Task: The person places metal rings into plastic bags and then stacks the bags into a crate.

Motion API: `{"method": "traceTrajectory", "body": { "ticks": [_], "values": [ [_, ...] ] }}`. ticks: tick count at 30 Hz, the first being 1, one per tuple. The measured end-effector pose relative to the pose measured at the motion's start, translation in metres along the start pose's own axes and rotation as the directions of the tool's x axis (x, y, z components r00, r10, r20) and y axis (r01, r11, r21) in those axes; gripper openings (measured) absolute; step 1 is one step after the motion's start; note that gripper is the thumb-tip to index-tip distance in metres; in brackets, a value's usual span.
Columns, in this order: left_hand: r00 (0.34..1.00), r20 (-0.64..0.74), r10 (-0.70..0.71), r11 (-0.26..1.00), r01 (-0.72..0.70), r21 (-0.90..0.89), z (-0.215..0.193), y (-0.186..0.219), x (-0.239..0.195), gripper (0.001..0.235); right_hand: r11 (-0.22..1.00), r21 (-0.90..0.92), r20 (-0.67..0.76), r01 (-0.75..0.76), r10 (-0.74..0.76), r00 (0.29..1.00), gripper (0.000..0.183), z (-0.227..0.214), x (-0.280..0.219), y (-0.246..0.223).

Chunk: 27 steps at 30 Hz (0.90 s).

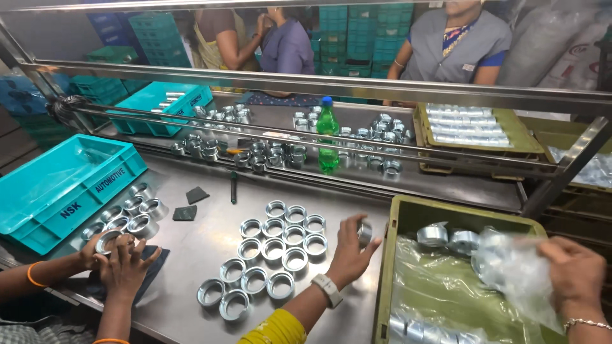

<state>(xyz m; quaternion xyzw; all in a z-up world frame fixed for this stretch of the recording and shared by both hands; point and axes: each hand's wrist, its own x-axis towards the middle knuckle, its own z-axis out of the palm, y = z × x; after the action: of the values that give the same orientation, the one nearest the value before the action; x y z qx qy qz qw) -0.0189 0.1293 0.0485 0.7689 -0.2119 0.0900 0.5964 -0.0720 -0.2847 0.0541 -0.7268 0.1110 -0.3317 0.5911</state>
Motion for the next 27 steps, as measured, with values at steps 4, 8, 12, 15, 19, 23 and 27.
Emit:
{"method": "traceTrajectory", "body": {
  "ticks": [4,8,12,15,19,23,27],
  "values": [
    [0.981,0.154,-0.115,0.853,0.019,0.521,-0.007,-0.023,-0.025,0.074,0.919,-0.336,-0.010,-0.204,0.213,0.977,0.024,0.019,0.007,0.057],
    [0.970,0.193,-0.148,0.809,0.006,0.588,-0.017,-0.028,-0.032,0.073,0.721,-0.682,0.166,-0.122,0.315,0.935,0.032,0.050,-0.004,0.043],
    [0.955,0.236,-0.180,0.806,0.006,0.592,-0.030,-0.022,-0.034,0.059,0.515,-0.857,0.198,-0.005,0.339,0.920,0.066,0.065,-0.019,0.038],
    [0.961,0.271,-0.047,0.765,-0.140,0.629,-0.023,-0.054,-0.034,0.040,0.495,-0.859,0.314,0.131,0.306,0.899,0.091,0.083,-0.043,0.007],
    [0.984,0.174,0.040,0.745,-0.145,0.651,-0.013,-0.019,-0.011,0.048,0.429,-0.882,0.378,0.195,0.397,0.837,0.101,0.102,-0.054,-0.010],
    [0.975,0.029,0.220,0.894,-0.214,0.394,0.014,0.029,0.020,0.036,0.386,-0.885,0.418,0.262,0.410,0.810,0.092,0.110,-0.053,0.003],
    [0.987,0.095,0.131,0.986,-0.119,-0.116,0.087,0.021,0.027,0.034,0.475,-0.855,0.394,0.207,0.335,0.856,0.078,0.133,-0.049,-0.024]
  ]
}}
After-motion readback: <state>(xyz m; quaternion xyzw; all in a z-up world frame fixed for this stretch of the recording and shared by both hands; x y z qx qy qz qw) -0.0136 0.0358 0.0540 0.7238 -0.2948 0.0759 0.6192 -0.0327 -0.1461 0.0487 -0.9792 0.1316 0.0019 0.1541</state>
